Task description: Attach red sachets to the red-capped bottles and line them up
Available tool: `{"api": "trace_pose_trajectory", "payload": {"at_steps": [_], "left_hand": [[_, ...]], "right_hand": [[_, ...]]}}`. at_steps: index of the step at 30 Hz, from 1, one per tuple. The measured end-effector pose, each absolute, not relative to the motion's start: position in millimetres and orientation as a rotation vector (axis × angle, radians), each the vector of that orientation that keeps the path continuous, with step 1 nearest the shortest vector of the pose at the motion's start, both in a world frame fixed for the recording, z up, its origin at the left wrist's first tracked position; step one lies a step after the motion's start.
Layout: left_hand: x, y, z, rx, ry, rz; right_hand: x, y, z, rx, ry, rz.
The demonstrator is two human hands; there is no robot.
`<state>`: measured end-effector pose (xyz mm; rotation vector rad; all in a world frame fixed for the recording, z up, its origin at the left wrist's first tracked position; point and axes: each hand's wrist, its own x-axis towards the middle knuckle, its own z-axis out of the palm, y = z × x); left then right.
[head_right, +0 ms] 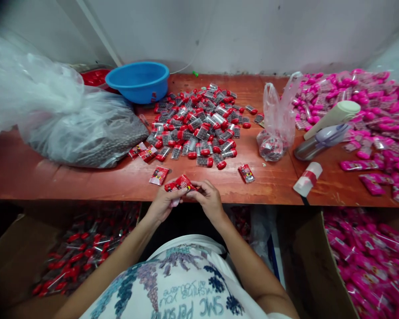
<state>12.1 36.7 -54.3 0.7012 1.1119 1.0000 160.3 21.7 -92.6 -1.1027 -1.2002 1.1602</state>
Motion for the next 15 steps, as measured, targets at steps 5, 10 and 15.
{"api": "trace_pose_trajectory", "payload": {"at_steps": [5, 10, 15], "left_hand": [[12, 42, -62, 0.36, 1.067, 1.027], [1, 43, -64, 0.149, 0.967, 0.976], [3, 41, -66, 0.183, 0.979, 0.952]], "right_hand": [[200, 24, -109, -1.304, -1.129, 1.002], [248, 27, -108, -1.709, -1.192, 0.554], [209, 0, -20, -1.218, -1.175, 0.828]]}}
